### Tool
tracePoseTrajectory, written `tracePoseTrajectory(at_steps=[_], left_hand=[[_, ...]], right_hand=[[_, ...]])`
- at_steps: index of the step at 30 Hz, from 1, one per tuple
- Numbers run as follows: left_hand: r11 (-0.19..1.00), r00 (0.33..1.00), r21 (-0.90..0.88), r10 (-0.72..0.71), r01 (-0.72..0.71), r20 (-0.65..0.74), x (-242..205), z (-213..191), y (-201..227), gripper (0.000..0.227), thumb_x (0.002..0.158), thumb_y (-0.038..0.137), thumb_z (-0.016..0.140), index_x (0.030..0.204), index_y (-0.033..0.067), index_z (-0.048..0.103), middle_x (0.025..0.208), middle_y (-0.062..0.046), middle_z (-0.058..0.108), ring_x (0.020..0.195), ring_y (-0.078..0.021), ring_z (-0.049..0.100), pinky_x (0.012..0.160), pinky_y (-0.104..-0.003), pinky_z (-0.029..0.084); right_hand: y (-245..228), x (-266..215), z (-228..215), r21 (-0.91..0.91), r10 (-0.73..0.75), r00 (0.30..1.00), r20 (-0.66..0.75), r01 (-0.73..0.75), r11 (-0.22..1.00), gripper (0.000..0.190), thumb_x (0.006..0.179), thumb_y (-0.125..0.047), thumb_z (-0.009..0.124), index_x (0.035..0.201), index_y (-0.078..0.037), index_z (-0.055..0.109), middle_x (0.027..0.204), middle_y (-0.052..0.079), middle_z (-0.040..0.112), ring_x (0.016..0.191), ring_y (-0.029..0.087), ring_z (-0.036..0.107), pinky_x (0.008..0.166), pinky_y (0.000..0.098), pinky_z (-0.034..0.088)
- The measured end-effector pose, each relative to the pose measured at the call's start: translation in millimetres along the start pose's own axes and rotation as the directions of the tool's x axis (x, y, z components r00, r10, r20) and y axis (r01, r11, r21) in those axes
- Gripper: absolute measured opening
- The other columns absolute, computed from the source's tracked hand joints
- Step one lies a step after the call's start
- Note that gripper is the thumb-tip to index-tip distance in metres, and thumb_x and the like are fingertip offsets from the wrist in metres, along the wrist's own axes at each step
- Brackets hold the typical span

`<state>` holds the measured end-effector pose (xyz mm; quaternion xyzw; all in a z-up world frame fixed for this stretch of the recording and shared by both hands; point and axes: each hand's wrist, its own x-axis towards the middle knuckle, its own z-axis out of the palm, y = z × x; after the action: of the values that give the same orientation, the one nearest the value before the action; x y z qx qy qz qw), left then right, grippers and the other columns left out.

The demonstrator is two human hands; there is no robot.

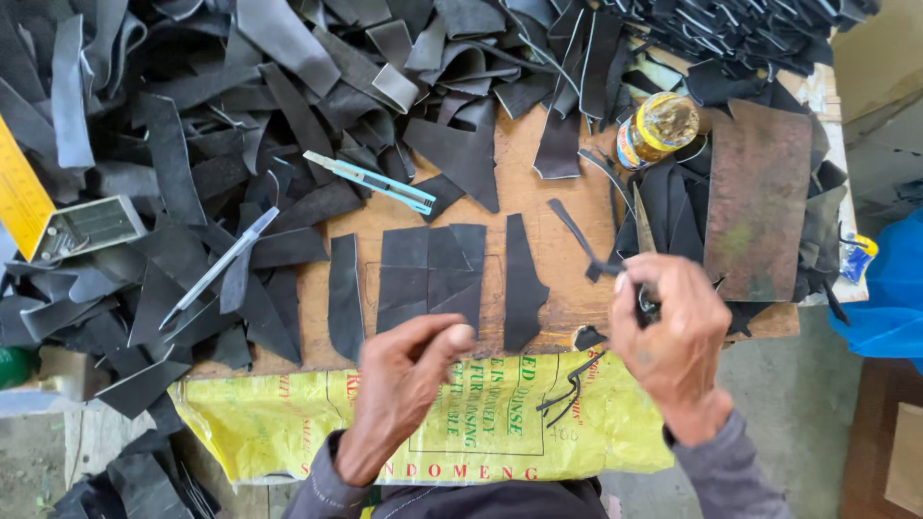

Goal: The person arranges and cuts black leather pieces on a wooden workbench. They use a ruler and a utility knife to measure and trim the material, then use scissors to cut additional strips. The person handles the leather pieces by hand, stacking them and placing a rectangular board on top.

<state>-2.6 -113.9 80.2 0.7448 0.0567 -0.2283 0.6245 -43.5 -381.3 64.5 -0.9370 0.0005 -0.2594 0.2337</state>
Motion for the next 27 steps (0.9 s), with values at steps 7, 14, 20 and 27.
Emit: tracePoseTrajectory(at_steps=[7, 14, 20, 27], left_hand=[[0.990, 0.975, -0.142, 0.037, -0.006, 0.217, 14.9, 30.7, -15.6, 0.020, 0.090, 0.013, 0.076, 0.103, -0.0022, 0.075, 0.079, -0.003, 0.072, 0.067, -0.0058, 0.063, 0.056, -0.024, 0.053], [0.939, 0.978, -0.335, -0.009, 0.079, 0.207, 39.3, 22.6, -49.1, 0.006, 0.085, 0.000, 0.075, 0.085, 0.0020, 0.069, 0.073, 0.002, 0.071, 0.064, -0.0014, 0.062, 0.053, -0.023, 0.051], [0.976, 0.987, -0.175, 0.143, -0.129, 0.068, 35.8, 20.5, -50.0, 0.025, 0.089, 0.000, 0.083, 0.076, -0.0059, 0.062, 0.066, -0.005, 0.061, 0.060, -0.0053, 0.050, 0.049, -0.026, 0.038], [0.944, 0.965, 0.204, 0.262, -0.259, 0.010, -3.7, -15.5, -23.4, 0.024, 0.079, 0.005, 0.080, 0.099, -0.0022, 0.069, 0.079, -0.007, 0.075, 0.068, -0.0098, 0.069, 0.056, -0.026, 0.052]], right_hand=[[-76.3, -46.9, 21.4, 0.337, -0.016, 0.993, 0.113, -0.023, 0.941, 0.018, 0.084, 0.002, 0.072, 0.098, -0.001, 0.061, 0.103, 0.016, 0.072, 0.092, 0.025, 0.073, 0.078, 0.0317, 0.059], [-93.9, -41.2, 35.4, 0.450, 0.592, 0.321, 0.739, -0.889, -0.080, 0.047, 0.081, 0.007, 0.066, 0.123, -0.006, 0.050, 0.101, 0.004, 0.071, 0.086, 0.009, 0.072, 0.076, 0.0219, 0.058], [-69.2, -59.3, 48.2, 0.477, 0.233, 0.435, 0.870, -0.862, -0.171, 0.022, 0.095, -0.013, 0.067, 0.106, 0.006, 0.064, 0.078, 0.010, 0.072, 0.051, 0.010, 0.055, 0.044, 0.0233, 0.040], [-35.9, -59.1, 37.8, 0.362, 0.255, 0.476, 0.842, -0.848, 0.388, 0.020, 0.087, -0.015, 0.078, 0.094, 0.003, 0.074, 0.071, 0.003, 0.071, 0.060, 0.004, 0.058, 0.053, 0.0213, 0.045]])
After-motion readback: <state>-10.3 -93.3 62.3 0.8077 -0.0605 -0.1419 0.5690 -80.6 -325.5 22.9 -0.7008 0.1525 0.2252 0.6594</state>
